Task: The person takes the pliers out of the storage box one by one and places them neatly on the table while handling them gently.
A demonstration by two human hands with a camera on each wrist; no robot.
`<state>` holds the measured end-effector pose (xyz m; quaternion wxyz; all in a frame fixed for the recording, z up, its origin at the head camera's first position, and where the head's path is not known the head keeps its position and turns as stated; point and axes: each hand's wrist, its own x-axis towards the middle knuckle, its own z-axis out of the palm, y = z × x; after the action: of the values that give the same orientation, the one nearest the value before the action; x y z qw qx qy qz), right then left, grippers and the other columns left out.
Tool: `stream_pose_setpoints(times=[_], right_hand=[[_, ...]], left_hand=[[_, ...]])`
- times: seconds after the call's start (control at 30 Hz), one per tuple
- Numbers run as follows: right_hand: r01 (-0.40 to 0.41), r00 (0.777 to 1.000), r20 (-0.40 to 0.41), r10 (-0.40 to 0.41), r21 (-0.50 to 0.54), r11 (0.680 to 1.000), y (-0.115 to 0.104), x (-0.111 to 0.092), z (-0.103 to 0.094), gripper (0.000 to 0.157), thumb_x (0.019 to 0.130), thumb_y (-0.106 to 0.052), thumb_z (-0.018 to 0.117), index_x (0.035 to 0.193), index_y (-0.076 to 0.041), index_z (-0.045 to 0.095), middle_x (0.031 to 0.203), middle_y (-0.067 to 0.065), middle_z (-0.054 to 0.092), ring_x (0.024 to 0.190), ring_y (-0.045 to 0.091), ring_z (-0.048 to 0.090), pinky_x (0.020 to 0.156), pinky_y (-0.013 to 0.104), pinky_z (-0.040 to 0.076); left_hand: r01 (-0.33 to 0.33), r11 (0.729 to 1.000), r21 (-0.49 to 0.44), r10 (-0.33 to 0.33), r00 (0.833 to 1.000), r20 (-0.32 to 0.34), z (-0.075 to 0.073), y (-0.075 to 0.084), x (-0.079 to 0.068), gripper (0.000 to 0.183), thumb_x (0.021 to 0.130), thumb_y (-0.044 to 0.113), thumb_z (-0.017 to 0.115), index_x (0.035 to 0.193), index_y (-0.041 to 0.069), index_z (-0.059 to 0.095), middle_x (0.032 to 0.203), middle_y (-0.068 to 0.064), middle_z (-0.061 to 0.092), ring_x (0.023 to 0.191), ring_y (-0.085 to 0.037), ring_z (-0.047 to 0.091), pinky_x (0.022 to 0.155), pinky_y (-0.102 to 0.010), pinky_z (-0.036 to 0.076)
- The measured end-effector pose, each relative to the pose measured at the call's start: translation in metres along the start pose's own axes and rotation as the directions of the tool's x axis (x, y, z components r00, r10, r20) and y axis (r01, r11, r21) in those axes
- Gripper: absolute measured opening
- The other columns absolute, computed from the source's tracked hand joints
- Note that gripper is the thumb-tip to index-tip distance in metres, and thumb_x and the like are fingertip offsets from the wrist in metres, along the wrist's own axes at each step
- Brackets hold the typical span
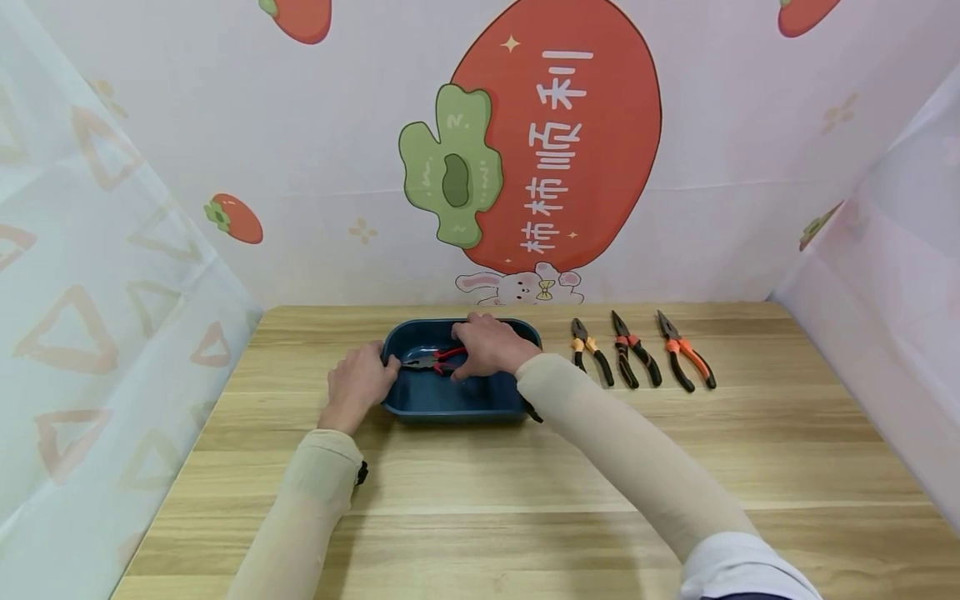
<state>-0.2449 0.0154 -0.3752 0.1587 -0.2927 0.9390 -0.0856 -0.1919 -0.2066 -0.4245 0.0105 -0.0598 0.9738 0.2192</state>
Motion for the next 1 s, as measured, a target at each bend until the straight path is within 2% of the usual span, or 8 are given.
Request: stream_pose_setpoints(times=[0.47,0.73,0.9,1.0], right_hand=[[-0.007,0.999,0.034,0.008,-0.040,0.999,-0.003,0.004,0.007,0.070,0.086,-0.046,0.080,0.142,-0.012,0.056,0.133,0.009,0.053,0.117,0.026,0.047,0.102,0.045,0.044],[0.022,0.998,0.051,-0.020,-0.042,0.999,-0.006,0.006,-0.003,0.071,0.086,-0.045,0.081,0.142,-0.010,0.055,0.133,0.009,0.054,0.116,0.026,0.048,0.102,0.045,0.044],[0.029,0.997,0.078,-0.023,-0.068,0.997,-0.009,0.010,-0.008,0.068,0.086,-0.046,0.080,0.140,-0.011,0.057,0.129,0.008,0.056,0.110,0.023,0.049,0.097,0.041,0.046],[0.024,0.995,0.098,-0.015,-0.083,0.996,-0.011,0.013,-0.008,0.067,0.087,-0.045,0.079,0.140,-0.012,0.057,0.130,0.008,0.056,0.113,0.024,0.050,0.099,0.043,0.045]], left_hand=[[0.004,1.000,0.003,-0.004,1.000,0.001,0.000,0.000,0.000,0.026,0.102,0.030,0.051,0.095,0.008,0.062,0.074,-0.009,0.059,0.068,-0.030,0.059,0.059,-0.041,0.041],[0.006,1.000,0.000,-0.006,1.000,0.004,-0.001,0.000,0.000,0.027,0.103,0.030,0.051,0.088,0.009,0.059,0.070,-0.009,0.054,0.064,-0.028,0.057,0.058,-0.040,0.039],[0.002,1.000,-0.007,-0.002,1.000,0.007,0.000,0.000,-0.001,0.026,0.103,0.030,0.051,0.091,0.009,0.060,0.070,-0.008,0.054,0.064,-0.028,0.056,0.058,-0.039,0.040],[0.000,1.000,-0.006,0.000,1.000,0.006,0.000,0.001,-0.001,0.026,0.103,0.030,0.051,0.092,0.008,0.060,0.070,-0.008,0.054,0.064,-0.028,0.056,0.057,-0.039,0.040]])
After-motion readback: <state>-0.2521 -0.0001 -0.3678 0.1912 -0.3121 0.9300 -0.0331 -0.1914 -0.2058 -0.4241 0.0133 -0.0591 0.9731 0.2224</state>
